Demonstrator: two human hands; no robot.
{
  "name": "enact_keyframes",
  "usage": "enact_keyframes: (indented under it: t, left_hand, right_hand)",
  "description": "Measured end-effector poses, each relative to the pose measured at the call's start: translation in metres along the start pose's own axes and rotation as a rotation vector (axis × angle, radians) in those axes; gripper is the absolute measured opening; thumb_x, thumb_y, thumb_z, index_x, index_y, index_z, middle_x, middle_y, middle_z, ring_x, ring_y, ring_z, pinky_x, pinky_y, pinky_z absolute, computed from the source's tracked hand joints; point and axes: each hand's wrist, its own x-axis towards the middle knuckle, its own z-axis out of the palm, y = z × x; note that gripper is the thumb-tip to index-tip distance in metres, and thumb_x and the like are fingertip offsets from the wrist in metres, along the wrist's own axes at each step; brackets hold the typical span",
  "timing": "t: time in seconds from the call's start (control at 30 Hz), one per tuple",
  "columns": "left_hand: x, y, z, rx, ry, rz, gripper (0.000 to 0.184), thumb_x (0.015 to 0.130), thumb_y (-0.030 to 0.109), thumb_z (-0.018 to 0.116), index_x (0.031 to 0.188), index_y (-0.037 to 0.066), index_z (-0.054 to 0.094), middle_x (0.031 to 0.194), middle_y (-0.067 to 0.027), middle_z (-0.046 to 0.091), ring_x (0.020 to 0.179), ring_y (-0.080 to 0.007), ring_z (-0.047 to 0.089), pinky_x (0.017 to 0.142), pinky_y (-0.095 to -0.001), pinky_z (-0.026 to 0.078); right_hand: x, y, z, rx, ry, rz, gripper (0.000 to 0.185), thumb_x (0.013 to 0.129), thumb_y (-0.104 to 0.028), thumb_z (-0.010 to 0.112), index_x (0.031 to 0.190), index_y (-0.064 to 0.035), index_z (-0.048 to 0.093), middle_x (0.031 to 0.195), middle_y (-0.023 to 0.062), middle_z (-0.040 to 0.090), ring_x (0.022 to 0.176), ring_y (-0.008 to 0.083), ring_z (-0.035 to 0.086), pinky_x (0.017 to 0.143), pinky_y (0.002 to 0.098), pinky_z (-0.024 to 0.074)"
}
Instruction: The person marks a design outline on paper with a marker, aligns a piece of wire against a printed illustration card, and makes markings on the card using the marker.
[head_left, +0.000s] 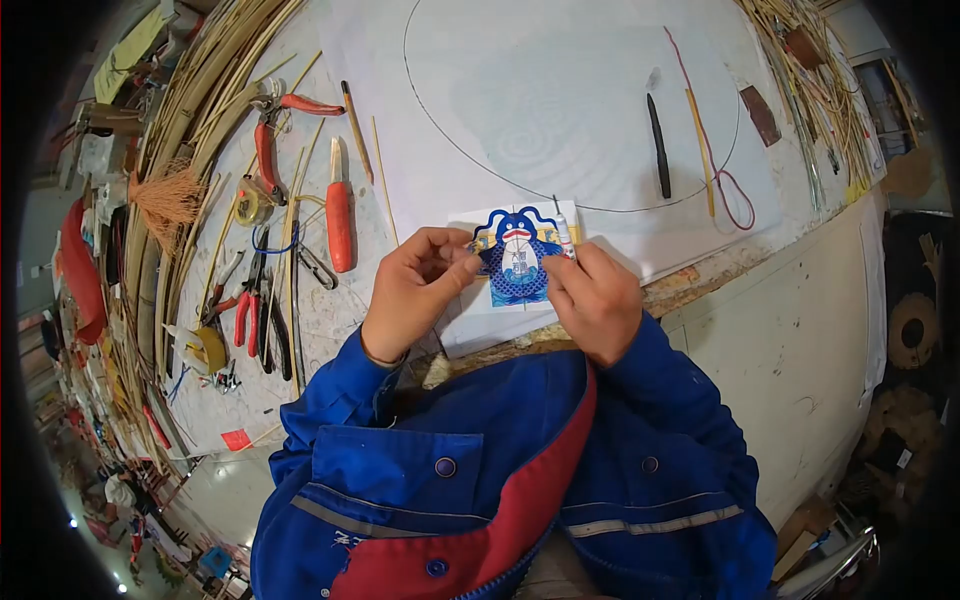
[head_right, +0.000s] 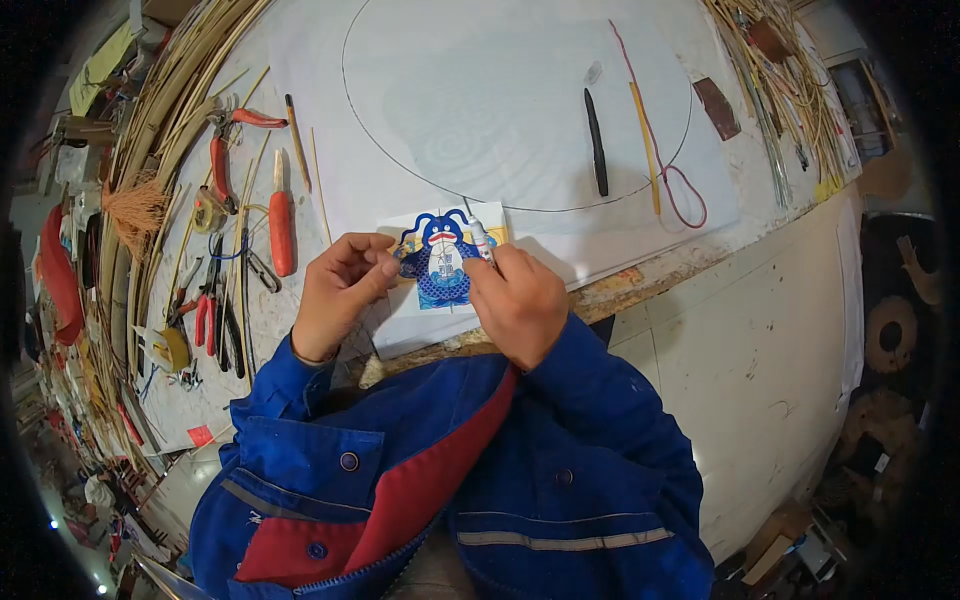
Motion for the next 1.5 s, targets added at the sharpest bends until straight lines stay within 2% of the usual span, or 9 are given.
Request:
enact_keyframes:
  t: [0.1, 0.27, 0.4, 0.5, 0.63, 0.77, 1.03, 1.5]
  left_hand:
    - [0.007, -0.012, -0.006, 0.208, 0.024, 0.162, 0.029, 0.103, 0.013, 0.082, 0.127, -0.002, 0.073, 0.102, -0.0023, 0.079, 0.088, -0.0083, 0.073, 0.078, -0.0243, 0.059]
    - [0.01, 0.003, 0.004, 0.337, 0.025, 0.222, 0.021, 0.104, 0.015, 0.082, 0.116, -0.002, 0.077, 0.09, -0.002, 0.078, 0.08, -0.0072, 0.071, 0.073, -0.0243, 0.058]
    - [0.015, 0.007, 0.01, 0.509, 0.09, 0.26, 0.016, 0.101, 0.014, 0.084, 0.107, 0.001, 0.077, 0.082, -0.005, 0.076, 0.072, -0.0114, 0.072, 0.067, -0.0262, 0.057]
    - [0.015, 0.009, 0.016, 0.845, 0.225, 0.426, 0.015, 0.098, 0.015, 0.085, 0.095, 0.004, 0.075, 0.076, -0.0081, 0.072, 0.066, -0.0193, 0.073, 0.061, -0.0305, 0.055]
    - [0.016, 0.006, 0.022, 0.871, 0.315, 0.557, 0.02, 0.096, 0.018, 0.086, 0.088, 0.007, 0.072, 0.076, -0.0082, 0.072, 0.063, -0.0248, 0.071, 0.056, -0.035, 0.053]
    - [0.02, 0.0, 0.021, 0.909, 0.298, 0.614, 0.02, 0.095, 0.017, 0.086, 0.086, 0.007, 0.071, 0.074, -0.0071, 0.071, 0.061, -0.0241, 0.07, 0.054, -0.036, 0.052]
    - [0.02, 0.009, 0.018, 0.912, 0.206, 0.536, 0.023, 0.093, 0.018, 0.086, 0.082, 0.008, 0.068, 0.072, -0.0057, 0.07, 0.059, -0.0238, 0.069, 0.053, -0.0359, 0.051]
    - [0.023, 0.008, 0.012, 0.909, 0.145, 0.543, 0.026, 0.093, 0.021, 0.086, 0.079, 0.009, 0.068, 0.069, -0.0059, 0.066, 0.057, -0.024, 0.066, 0.052, -0.0378, 0.049]
  right_hand:
    - [0.0, -0.001, 0.001, 0.019, 0.023, 0.045, 0.027, 0.082, 0.004, 0.084, 0.107, -0.0048, 0.079, 0.087, 0.012, 0.063, 0.074, 0.0313, 0.067, 0.066, 0.0427, 0.0552]
    - [0.006, 0.008, 0.001, 0.107, 0.076, 0.105, 0.022, 0.086, 0.006, 0.083, 0.106, -0.0028, 0.078, 0.089, 0.0124, 0.064, 0.073, 0.0306, 0.067, 0.065, 0.0407, 0.0552]
    - [0.012, 0.016, -0.001, 0.185, 0.043, 0.137, 0.022, 0.087, 0.008, 0.081, 0.107, -0.0014, 0.077, 0.09, 0.0128, 0.066, 0.074, 0.03, 0.068, 0.066, 0.0394, 0.055]
    - [0.016, 0.018, -0.003, 0.223, 0.008, 0.175, 0.021, 0.088, 0.009, 0.08, 0.107, -0.001, 0.077, 0.09, 0.0133, 0.066, 0.075, 0.0298, 0.069, 0.066, 0.0388, 0.055]
    - [0.016, 0.021, -0.007, 0.231, 0.0, 0.183, 0.022, 0.088, 0.008, 0.08, 0.108, -0.0008, 0.076, 0.089, 0.0139, 0.067, 0.074, 0.0297, 0.069, 0.066, 0.0379, 0.0548]
    - [0.013, 0.026, -0.008, 0.208, -0.018, 0.214, 0.02, 0.089, 0.007, 0.079, 0.108, -0.0008, 0.076, 0.088, 0.0139, 0.068, 0.072, 0.0298, 0.068, 0.065, 0.0375, 0.0544]
    - [0.02, 0.031, -0.008, 0.18, -0.05, 0.269, 0.015, 0.091, 0.006, 0.078, 0.105, -0.001, 0.079, 0.088, 0.0132, 0.067, 0.071, 0.0286, 0.067, 0.064, 0.0368, 0.0528]
    - [0.025, 0.035, -0.008, 0.165, -0.116, 0.274, 0.016, 0.091, 0.005, 0.077, 0.105, -0.0019, 0.08, 0.088, 0.0127, 0.067, 0.072, 0.0279, 0.067, 0.065, 0.0364, 0.053]
